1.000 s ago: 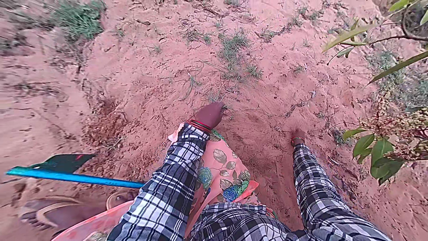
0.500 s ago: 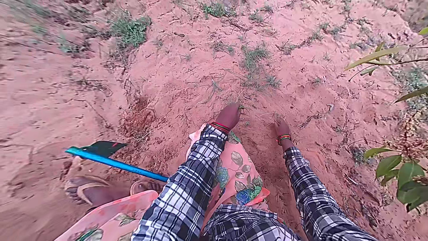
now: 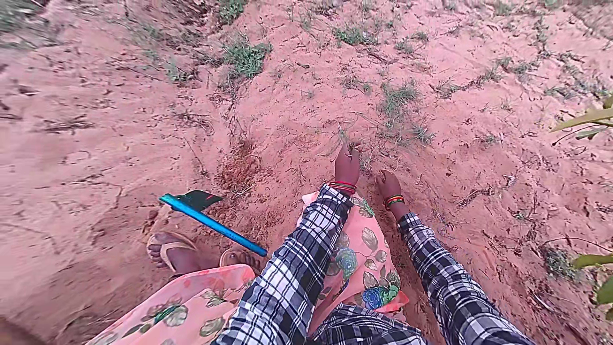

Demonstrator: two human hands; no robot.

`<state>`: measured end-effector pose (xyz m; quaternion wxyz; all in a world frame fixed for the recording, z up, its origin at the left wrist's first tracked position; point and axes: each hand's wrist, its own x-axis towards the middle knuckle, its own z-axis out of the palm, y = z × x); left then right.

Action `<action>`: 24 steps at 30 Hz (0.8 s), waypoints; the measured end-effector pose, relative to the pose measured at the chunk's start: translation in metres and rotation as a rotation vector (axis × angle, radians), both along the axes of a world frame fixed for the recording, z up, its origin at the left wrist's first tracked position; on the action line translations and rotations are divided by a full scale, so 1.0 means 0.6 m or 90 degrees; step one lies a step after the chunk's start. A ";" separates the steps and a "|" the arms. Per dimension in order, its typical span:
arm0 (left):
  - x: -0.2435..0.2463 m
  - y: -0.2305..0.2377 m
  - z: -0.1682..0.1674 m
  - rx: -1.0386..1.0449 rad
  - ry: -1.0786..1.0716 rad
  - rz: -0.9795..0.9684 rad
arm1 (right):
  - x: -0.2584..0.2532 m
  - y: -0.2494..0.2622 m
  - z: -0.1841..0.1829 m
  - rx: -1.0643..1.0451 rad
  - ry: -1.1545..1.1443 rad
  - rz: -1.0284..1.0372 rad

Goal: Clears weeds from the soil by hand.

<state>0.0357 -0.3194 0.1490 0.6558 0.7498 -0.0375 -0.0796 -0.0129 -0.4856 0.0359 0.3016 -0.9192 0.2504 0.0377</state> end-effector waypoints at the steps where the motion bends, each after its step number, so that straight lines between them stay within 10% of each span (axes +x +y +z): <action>1: 0.000 0.000 -0.001 0.007 -0.005 -0.007 | 0.023 0.006 -0.002 -0.008 -0.001 -0.026; 12: 0.000 0.006 0.000 0.076 -0.036 -0.052 | 0.016 0.070 -0.017 -0.036 0.089 0.247; 21: -0.002 0.000 -0.001 0.078 -0.058 -0.097 | -0.198 -0.142 -0.006 -0.033 0.029 -0.305; 24: -0.007 0.002 0.000 0.093 -0.065 -0.093 | -0.171 -0.204 -0.004 0.003 0.066 -0.280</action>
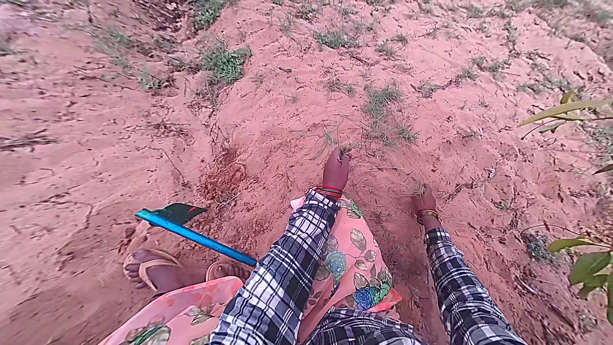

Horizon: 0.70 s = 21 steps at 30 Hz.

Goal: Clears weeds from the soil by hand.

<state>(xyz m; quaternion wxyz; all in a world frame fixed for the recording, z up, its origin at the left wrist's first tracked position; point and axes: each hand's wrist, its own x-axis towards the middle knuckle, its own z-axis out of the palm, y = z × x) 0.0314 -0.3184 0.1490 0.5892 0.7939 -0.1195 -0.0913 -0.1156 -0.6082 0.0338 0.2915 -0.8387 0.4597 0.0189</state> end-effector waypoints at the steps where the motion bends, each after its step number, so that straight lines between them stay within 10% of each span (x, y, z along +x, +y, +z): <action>1: -0.005 0.002 0.000 0.006 -0.008 0.003 | 0.019 -0.013 0.001 0.011 0.027 0.026; 10: -0.025 0.023 -0.004 0.051 -0.020 0.038 | 0.168 0.011 -0.015 -0.094 0.161 0.158; 21: 0.009 0.005 -0.016 -0.011 -0.040 0.047 | 0.017 0.151 0.009 0.003 0.037 0.226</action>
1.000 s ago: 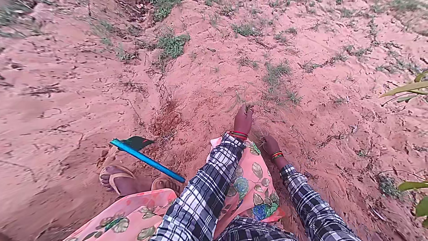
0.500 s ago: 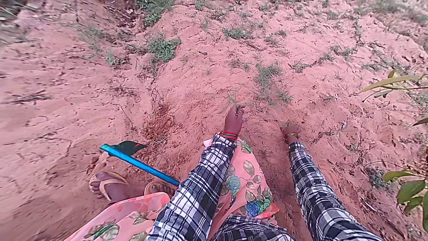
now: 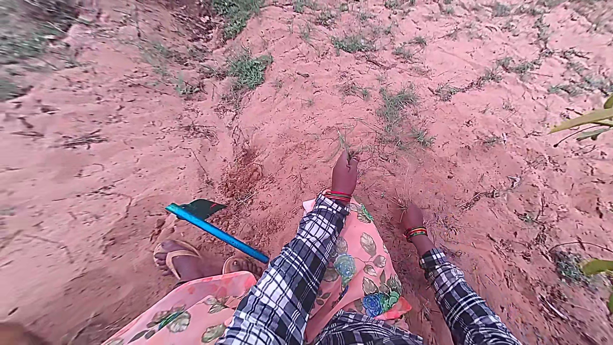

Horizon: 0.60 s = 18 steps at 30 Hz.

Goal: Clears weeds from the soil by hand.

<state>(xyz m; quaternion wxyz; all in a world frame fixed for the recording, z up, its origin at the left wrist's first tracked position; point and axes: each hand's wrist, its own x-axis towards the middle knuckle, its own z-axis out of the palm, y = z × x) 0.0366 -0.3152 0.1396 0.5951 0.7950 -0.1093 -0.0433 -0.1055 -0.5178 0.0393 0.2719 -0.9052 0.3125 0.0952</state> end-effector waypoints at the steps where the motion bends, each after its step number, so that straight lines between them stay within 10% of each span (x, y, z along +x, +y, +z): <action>1: -0.001 0.000 0.001 -0.005 0.004 0.000 | -0.010 0.015 0.006 0.019 -0.013 0.005; 9: -0.013 0.006 0.005 0.015 -0.014 0.010 | 0.128 0.134 0.068 -0.008 0.027 0.283; 18: -0.023 0.008 0.033 0.143 -0.039 -0.021 | 0.223 0.117 0.063 -0.086 0.202 0.271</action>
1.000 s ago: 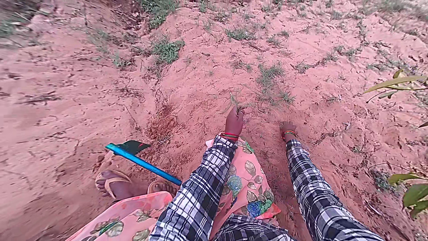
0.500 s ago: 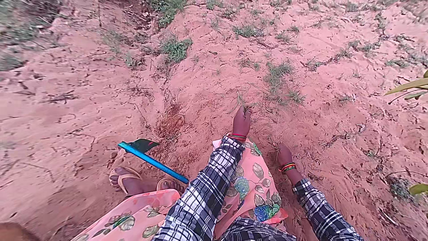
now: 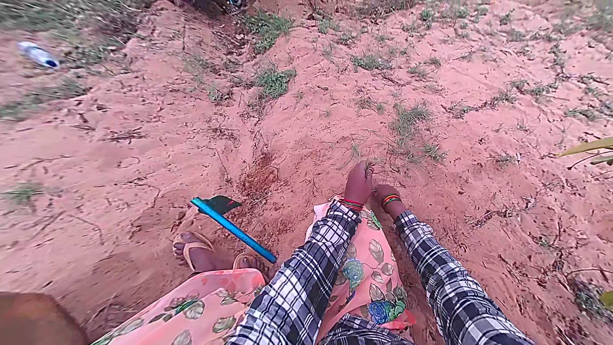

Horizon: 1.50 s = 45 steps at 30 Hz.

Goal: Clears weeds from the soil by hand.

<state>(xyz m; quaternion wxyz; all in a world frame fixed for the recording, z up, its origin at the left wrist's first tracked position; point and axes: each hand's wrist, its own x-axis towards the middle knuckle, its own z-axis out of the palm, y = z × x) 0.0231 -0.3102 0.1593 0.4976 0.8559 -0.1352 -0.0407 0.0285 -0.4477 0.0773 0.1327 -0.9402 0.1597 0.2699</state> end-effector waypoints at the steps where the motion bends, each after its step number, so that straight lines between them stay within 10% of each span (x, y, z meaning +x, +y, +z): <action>1: -0.001 -0.001 0.000 -0.010 0.000 -0.006 | -0.016 -0.016 0.000 0.000 0.016 -0.007; 10: 0.001 -0.003 -0.009 -0.096 0.027 -0.058 | -0.186 -0.246 -0.016 -0.056 -0.164 -0.410; 19: 0.008 0.004 -0.015 -0.156 0.090 -0.051 | 0.043 -0.147 -0.056 -0.073 -0.144 -0.076; 26: 0.017 0.011 0.002 -0.122 0.115 -0.081 | 0.152 -0.139 -0.064 -0.172 -0.055 -0.162; 45: 0.019 0.006 0.000 -0.054 0.054 -0.103 | 0.085 -0.169 -0.093 -0.050 -0.110 -0.208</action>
